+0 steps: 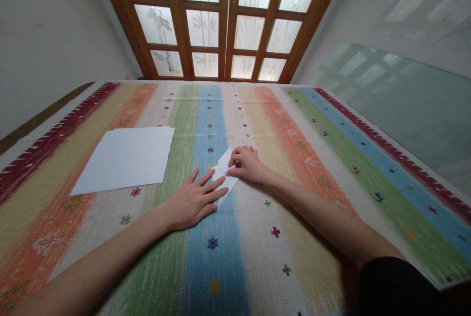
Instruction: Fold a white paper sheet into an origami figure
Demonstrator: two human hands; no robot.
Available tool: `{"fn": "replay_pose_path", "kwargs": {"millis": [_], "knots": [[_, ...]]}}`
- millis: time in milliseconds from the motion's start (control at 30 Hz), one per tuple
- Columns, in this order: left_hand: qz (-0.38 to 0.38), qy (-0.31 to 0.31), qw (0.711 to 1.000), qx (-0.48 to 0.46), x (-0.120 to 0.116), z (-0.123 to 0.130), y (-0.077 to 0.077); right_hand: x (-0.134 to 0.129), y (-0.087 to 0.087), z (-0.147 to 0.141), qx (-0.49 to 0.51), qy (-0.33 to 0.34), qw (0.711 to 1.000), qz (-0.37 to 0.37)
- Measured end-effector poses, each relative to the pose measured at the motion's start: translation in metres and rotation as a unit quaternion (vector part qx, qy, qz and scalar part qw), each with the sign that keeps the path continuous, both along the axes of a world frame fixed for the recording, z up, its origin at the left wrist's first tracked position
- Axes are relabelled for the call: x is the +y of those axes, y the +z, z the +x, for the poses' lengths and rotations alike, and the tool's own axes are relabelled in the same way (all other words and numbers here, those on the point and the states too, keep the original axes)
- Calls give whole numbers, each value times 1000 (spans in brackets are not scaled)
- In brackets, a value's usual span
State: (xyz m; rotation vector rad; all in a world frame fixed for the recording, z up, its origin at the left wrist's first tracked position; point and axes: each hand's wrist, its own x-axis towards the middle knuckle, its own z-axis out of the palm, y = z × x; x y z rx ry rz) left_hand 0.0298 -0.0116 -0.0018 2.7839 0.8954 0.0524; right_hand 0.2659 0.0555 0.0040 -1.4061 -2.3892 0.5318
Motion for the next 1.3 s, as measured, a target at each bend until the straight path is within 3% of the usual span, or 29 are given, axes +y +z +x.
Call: {"fn": "replay_pose_path", "kwargs": {"millis": [300, 700, 833, 933, 1000, 1067, 1300], "knots": [[-30, -31, 999, 28, -12, -3, 6, -1, -5, 4, 34, -4, 999, 11], [-69, -72, 995, 4, -35, -12, 12, -1, -6, 10, 7, -17, 999, 39], [-89, -73, 993, -12, -35, -15, 16, 2, -6, 20, 32, 20, 999, 21], [-87, -31, 993, -74, -22, -14, 14, 4, -5, 23, 33, 43, 998, 19], [-52, 49, 991, -110, -9, -9, 10, 6, -3, 23, 24, 52, 998, 21], [-18, 116, 989, -87, 4, -2, 4, 8, -1, 22, 14, 64, 998, 24], [36, 125, 992, -2, 12, 18, -7, 14, 8, 20, -27, 119, 992, 37]]}}
